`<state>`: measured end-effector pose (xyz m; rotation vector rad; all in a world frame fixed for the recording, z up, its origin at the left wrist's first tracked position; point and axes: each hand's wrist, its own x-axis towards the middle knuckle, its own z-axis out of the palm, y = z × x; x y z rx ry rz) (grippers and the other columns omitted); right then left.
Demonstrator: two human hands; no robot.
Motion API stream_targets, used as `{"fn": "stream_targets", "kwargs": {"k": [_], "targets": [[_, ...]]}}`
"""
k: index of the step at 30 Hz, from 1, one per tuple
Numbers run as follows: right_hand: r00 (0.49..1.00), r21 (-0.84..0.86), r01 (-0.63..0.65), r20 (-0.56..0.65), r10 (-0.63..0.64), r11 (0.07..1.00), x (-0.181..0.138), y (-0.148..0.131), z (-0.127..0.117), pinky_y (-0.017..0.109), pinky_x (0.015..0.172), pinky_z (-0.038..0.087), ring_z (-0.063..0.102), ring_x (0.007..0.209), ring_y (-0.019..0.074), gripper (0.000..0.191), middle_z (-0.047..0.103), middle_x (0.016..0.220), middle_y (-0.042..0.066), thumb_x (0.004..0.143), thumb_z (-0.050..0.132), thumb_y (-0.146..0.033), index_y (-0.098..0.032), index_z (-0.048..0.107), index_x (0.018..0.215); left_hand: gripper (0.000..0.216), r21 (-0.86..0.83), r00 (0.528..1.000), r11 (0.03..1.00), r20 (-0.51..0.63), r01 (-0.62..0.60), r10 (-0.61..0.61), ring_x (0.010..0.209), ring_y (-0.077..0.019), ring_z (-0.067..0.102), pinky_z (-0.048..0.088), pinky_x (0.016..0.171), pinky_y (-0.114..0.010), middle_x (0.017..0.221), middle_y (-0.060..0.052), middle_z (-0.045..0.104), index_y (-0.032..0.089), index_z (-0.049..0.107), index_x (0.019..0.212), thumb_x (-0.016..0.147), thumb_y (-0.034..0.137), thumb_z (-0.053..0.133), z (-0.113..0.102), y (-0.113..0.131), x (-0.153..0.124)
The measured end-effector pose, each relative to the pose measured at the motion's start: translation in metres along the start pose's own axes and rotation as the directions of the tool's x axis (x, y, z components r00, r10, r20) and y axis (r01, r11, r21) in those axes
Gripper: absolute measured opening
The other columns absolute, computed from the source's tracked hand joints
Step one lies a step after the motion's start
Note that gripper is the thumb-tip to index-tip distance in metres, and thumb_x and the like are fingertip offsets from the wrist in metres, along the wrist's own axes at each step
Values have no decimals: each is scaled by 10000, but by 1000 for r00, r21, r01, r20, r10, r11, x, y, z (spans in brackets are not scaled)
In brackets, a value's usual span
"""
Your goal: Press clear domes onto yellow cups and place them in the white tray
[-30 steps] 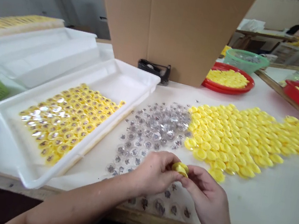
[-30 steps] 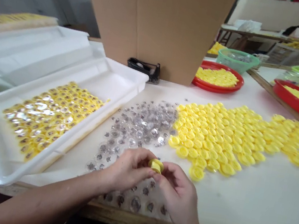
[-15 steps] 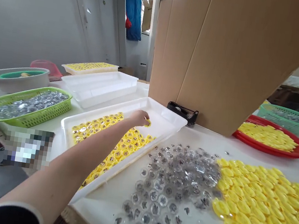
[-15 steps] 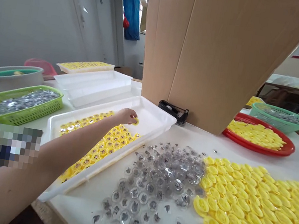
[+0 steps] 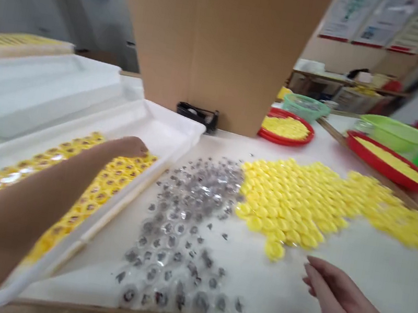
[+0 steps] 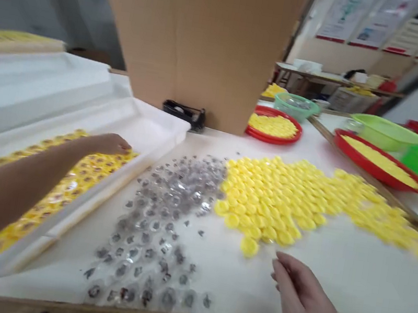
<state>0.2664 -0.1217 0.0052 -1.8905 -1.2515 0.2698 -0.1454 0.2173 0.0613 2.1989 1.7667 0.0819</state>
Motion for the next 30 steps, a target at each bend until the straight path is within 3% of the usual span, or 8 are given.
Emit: {"fn": "stream_targets", "kwargs": {"k": [2, 5, 10, 13, 16, 19, 22, 30], "targets": [[996, -205, -87, -40, 80, 975, 1, 5, -12, 356, 581, 568, 699, 675, 245, 222, 720, 781, 44, 776, 580, -421, -236, 672, 859, 131, -1, 995, 1000, -105, 1, -2, 823, -140, 556, 347, 855, -235, 566, 78, 552, 37, 648, 878, 790, 103, 578, -4, 5, 1], [999, -371, -43, 14, 52, 928, 3, 17, -14, 413, 696, 536, 672, 755, 249, 244, 698, 834, 53, 769, 519, -413, -219, 661, 811, 279, -27, 959, 1000, -284, -8, 0, 857, -154, 527, 298, 863, -215, 521, 84, 497, 48, 635, 1023, 803, 189, 537, -14, 20, -9], [994, -394, 1, 100, 42, 919, 6, 35, 1, 339, 620, 472, 610, 655, 200, 133, 616, 733, 28, 741, 521, -295, -230, 636, 754, 394, 29, 851, 974, -482, -225, 211, 774, -138, 546, 366, 724, -232, 914, 66, 641, 243, 641, 1117, 816, 408, 447, -15, 79, -82], [990, -377, 40, 138, 13, 925, 8, 36, 6, 327, 596, 433, 566, 624, 193, 131, 578, 687, 22, 758, 488, -256, -228, 570, 660, 350, -98, 838, 903, -425, -418, 342, 819, -162, 586, 429, 713, -251, 1013, 25, 666, 252, 671, 1056, 820, 438, 491, 9, 117, -130], [986, -317, 85, 160, -34, 945, 10, 25, 9, 314, 602, 440, 566, 636, 185, 136, 587, 690, 13, 795, 476, -270, -229, 542, 682, 291, -271, 866, 829, -264, -490, 425, 938, -189, 598, 465, 793, -297, 1060, -24, 670, 239, 671, 1045, 847, 383, 516, 45, 141, -158], [979, -240, 149, 171, -109, 959, 15, 10, 16, 304, 687, 471, 597, 741, 177, 147, 630, 787, 13, 851, 454, -307, -235, 563, 783, 272, -375, 891, 811, -112, -448, 440, 948, -200, 601, 475, 800, -320, 1048, -43, 672, 234, 668, 1049, 858, 335, 503, 75, 153, -167], [970, -212, 202, 175, -167, 956, 19, 2, 25, 316, 761, 474, 602, 823, 183, 137, 634, 860, 29, 853, 469, -301, -231, 587, 849, 265, -423, 904, 813, -38, -400, 425, 879, -194, 611, 474, 779, -318, 998, -46, 678, 226, 672, 1036, 854, 309, 497, 91, 160, -166], [978, -312, 176, 164, -130, 934, 14, 5, 38, 343, 620, 461, 578, 707, 204, 133, 553, 800, 32, 762, 622, -290, -200, 563, 840, 256, -608, 954, 764, 35, -217, 298, 789, -188, 623, 465, 722, -298, 911, -36, 698, 209, 679, 1004, 840, 320, 515, 109, 156, -157]]}}
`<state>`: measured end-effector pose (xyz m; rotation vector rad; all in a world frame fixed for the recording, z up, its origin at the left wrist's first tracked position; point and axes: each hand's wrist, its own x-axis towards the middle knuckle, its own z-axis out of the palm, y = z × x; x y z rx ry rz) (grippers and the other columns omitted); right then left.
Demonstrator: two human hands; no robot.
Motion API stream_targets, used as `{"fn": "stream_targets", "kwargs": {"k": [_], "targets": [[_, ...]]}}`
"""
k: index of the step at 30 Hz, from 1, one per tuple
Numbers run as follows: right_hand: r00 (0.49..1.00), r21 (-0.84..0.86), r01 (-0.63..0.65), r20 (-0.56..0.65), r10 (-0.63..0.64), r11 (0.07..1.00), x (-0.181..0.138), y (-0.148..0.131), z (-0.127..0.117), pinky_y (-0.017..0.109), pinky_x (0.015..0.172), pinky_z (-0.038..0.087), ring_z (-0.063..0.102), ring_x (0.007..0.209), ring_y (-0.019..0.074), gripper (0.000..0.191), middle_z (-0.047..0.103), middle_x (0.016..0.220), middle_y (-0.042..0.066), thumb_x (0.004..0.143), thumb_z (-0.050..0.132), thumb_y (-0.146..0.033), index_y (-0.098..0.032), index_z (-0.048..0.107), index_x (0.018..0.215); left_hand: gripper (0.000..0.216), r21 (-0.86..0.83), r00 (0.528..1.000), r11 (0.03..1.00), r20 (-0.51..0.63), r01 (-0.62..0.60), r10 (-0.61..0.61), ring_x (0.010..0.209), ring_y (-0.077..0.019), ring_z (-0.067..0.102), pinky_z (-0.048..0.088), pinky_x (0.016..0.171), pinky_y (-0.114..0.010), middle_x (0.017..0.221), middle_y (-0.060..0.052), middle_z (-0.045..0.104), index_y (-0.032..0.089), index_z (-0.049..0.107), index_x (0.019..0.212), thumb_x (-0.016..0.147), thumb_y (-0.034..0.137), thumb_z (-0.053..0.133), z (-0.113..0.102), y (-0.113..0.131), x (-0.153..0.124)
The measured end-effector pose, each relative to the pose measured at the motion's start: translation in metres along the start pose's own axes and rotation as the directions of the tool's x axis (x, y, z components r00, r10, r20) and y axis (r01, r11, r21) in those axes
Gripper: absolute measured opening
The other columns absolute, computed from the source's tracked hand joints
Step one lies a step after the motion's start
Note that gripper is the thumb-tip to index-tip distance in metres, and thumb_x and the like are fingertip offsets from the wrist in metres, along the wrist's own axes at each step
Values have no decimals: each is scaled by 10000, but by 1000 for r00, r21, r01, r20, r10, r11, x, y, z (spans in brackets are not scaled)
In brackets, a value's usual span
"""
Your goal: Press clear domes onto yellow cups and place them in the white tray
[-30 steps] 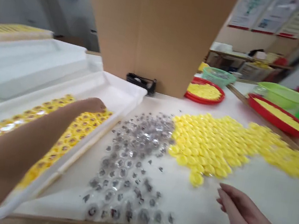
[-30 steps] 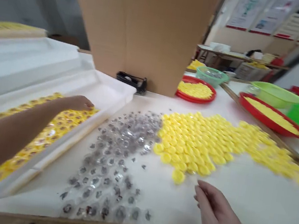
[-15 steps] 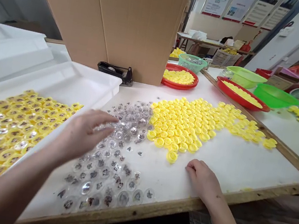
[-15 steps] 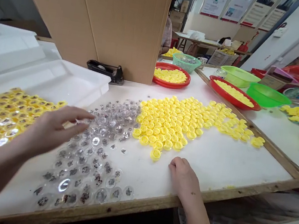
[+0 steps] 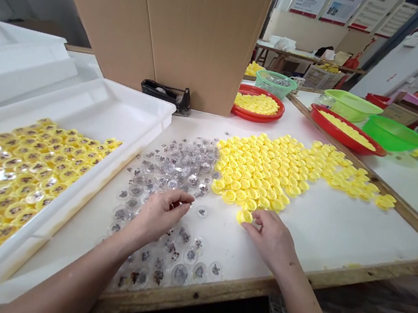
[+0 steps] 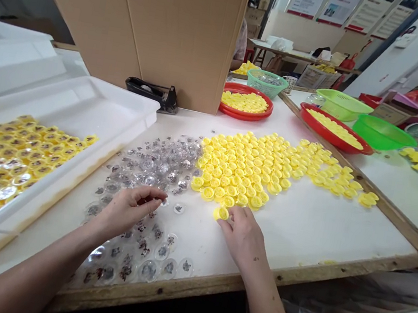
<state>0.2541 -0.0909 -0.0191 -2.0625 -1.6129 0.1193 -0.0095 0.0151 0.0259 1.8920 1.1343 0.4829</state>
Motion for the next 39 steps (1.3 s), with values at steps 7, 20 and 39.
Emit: {"fn": "stream_targets", "kwargs": {"k": [7, 20, 39], "targets": [[988, 136, 123, 72, -134, 983, 3, -60, -12, 270, 594, 454, 551, 724, 155, 156, 546, 800, 7, 772, 657, -291, -220, 557, 870, 325, -434, 978, 886, 188, 161, -86, 796, -175, 630, 496, 677, -279, 1015, -95, 659, 165, 629, 1082, 844, 372, 548, 6, -2, -4], [925, 101, 263, 255, -280, 960, 35, -88, 28, 349, 689, 477, 577, 793, 206, 197, 566, 903, 51, 793, 646, -254, -203, 633, 983, 198, -944, 963, 195, 247, 264, -111, 573, -86, 598, 441, 489, -147, 918, -133, 673, 127, 573, 1044, 900, 243, 503, -9, -16, 5], [933, 883, -329, 359, -29, 336, 16, -108, 15, 244, 537, 504, 605, 610, 116, 171, 634, 690, -18, 794, 669, -291, -220, 624, 943, 238, -932, 935, 89, 348, 353, -64, 742, -146, 696, 565, 685, -192, 930, -91, 675, 118, 606, 1109, 889, 149, 520, 9, -14, -1]]}}
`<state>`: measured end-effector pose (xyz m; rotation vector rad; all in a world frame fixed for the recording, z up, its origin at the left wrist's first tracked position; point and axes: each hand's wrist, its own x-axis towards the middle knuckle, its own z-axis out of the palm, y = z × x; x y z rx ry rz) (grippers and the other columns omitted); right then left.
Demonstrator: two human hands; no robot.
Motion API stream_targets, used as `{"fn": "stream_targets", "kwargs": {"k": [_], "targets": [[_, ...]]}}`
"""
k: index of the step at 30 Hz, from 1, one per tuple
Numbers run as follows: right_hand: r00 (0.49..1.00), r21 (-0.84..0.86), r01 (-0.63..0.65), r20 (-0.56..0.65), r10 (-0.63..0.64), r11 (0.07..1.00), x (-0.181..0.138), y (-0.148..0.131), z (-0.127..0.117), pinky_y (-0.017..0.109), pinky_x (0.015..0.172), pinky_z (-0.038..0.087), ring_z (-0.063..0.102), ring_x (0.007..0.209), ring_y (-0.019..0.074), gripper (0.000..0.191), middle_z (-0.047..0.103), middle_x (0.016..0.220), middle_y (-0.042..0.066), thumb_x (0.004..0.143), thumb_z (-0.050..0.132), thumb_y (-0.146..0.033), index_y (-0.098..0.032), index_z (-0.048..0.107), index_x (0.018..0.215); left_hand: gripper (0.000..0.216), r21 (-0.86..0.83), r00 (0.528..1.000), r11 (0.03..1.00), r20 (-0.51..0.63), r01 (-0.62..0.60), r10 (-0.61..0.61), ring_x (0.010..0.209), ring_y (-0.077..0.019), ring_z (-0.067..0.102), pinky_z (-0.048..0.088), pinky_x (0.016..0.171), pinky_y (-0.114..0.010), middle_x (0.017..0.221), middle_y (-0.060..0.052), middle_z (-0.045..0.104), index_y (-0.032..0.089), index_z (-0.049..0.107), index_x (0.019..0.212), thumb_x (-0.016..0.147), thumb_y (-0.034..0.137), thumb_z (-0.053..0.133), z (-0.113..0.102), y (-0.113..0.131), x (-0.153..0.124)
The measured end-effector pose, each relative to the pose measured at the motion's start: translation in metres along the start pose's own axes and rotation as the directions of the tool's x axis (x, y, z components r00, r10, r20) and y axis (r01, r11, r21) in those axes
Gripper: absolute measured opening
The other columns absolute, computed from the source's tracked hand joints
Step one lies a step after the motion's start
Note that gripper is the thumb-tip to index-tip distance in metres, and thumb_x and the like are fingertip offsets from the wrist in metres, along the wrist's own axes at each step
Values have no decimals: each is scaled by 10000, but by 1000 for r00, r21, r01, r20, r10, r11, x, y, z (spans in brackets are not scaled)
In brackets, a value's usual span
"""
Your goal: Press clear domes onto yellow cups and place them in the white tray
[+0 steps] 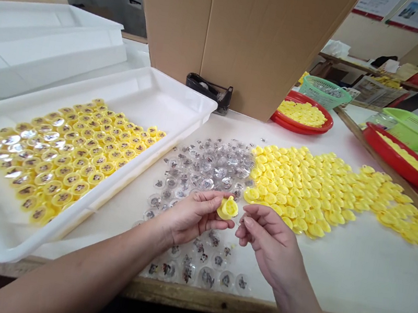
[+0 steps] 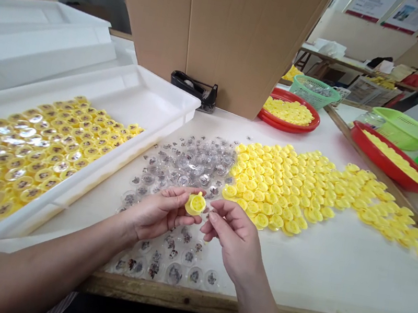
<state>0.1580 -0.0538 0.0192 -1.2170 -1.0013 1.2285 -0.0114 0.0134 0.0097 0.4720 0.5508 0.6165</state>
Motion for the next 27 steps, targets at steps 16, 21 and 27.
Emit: {"fn": "stream_targets", "kwargs": {"k": [16, 21, 27], "targets": [[937, -575, 275, -18, -348, 771, -12, -2, 15, 297, 638, 580, 641, 723, 138, 248, 615, 1018, 33, 835, 620, -248, -280, 635, 1080, 453, 135, 995, 986, 43, -96, 91, 722, -109, 646, 497, 704, -231, 896, -48, 684, 174, 631, 1118, 701, 287, 765, 2, -14, 1], [871, -760, 375, 93, -482, 531, -16, -10, 13, 281, 664, 559, 620, 738, 134, 274, 622, 957, 24, 818, 640, -197, -265, 619, 1082, 406, 184, 989, 974, 88, -131, 117, 776, -131, 639, 492, 748, -267, 855, -34, 667, 167, 631, 1023, 670, 294, 788, 5, -15, -1], [864, -789, 366, 91, -496, 493, -21, -11, 13, 299, 692, 548, 623, 755, 150, 261, 643, 954, 29, 825, 636, -207, -256, 615, 1080, 404, 223, 986, 963, 109, -151, 129, 782, -136, 637, 495, 751, -283, 863, -44, 660, 157, 592, 1019, 692, 311, 772, 7, -15, -4]]}}
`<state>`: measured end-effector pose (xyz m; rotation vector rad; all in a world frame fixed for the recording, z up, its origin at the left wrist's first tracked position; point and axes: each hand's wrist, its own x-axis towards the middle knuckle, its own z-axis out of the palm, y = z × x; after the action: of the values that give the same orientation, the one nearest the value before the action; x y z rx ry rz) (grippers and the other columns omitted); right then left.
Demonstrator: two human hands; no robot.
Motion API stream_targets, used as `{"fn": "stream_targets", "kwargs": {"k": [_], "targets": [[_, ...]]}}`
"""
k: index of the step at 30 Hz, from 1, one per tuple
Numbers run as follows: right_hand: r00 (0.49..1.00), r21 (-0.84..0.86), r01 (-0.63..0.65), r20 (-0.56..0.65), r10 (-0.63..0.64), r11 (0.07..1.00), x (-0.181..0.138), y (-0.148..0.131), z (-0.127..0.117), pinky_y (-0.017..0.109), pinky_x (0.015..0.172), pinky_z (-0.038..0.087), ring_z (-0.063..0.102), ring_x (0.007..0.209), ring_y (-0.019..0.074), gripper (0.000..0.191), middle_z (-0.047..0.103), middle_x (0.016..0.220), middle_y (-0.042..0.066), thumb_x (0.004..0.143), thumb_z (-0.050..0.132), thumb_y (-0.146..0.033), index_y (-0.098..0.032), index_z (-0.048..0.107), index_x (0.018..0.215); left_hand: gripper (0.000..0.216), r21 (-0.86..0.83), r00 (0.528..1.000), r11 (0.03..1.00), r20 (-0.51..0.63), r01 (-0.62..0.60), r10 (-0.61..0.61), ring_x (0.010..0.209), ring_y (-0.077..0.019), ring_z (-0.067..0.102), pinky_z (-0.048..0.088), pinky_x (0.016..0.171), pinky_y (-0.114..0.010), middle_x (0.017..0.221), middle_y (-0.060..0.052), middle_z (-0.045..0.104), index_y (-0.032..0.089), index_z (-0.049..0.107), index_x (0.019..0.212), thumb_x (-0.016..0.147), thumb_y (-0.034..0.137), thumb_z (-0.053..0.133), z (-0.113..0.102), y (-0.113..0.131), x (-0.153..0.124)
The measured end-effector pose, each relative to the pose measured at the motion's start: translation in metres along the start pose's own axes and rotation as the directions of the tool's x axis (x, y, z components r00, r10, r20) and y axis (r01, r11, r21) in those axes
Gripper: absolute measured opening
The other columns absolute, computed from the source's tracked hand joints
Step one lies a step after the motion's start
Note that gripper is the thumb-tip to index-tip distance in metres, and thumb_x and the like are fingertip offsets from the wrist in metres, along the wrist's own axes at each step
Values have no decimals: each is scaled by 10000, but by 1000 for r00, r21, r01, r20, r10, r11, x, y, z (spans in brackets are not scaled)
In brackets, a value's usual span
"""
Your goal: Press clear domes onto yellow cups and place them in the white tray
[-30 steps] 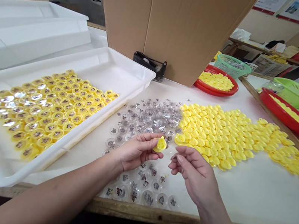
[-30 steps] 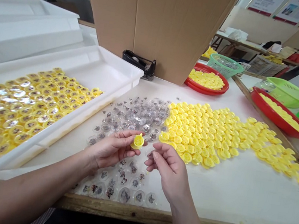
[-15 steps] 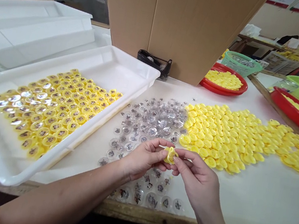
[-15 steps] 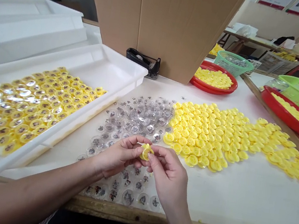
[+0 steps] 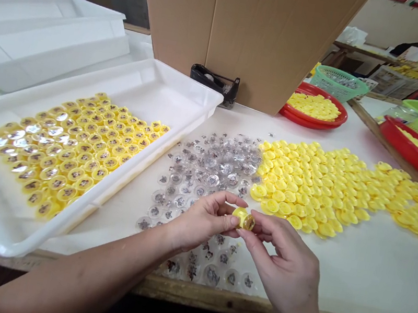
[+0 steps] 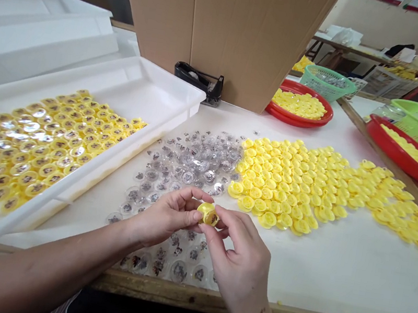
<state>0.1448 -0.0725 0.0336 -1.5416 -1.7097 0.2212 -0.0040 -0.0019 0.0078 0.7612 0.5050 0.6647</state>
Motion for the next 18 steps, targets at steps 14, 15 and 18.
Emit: {"fn": "stream_targets", "kwargs": {"k": [14, 15, 18], "targets": [[973, -335, 192, -54, -222, 922, -1, -8, 9, 253, 623, 540, 650, 717, 151, 273, 663, 899, 59, 857, 582, -170, -223, 580, 1125, 389, 21, 999, 999, -19, -50, 51, 810, -143, 627, 488, 802, -312, 905, -51, 646, 133, 573, 1037, 746, 353, 710, 11, 5, -6], [972, -337, 191, -67, -226, 922, -2, -8, 11, 252, 624, 537, 647, 718, 150, 276, 660, 892, 61, 855, 580, -158, -217, 579, 1124, 404, 33, 999, 998, -14, -46, 47, 827, -149, 627, 482, 808, -312, 924, -61, 645, 133, 556, 1065, 753, 341, 705, 11, 6, -7], [977, -298, 163, -81, -195, 940, -1, -7, 14, 256, 609, 526, 630, 698, 147, 254, 647, 848, 43, 853, 577, -157, -232, 588, 1095, 412, 94, 999, 995, -33, -30, 33, 795, -156, 627, 471, 743, -291, 870, -63, 646, 133, 520, 1045, 737, 314, 725, 10, 7, -7]]}}
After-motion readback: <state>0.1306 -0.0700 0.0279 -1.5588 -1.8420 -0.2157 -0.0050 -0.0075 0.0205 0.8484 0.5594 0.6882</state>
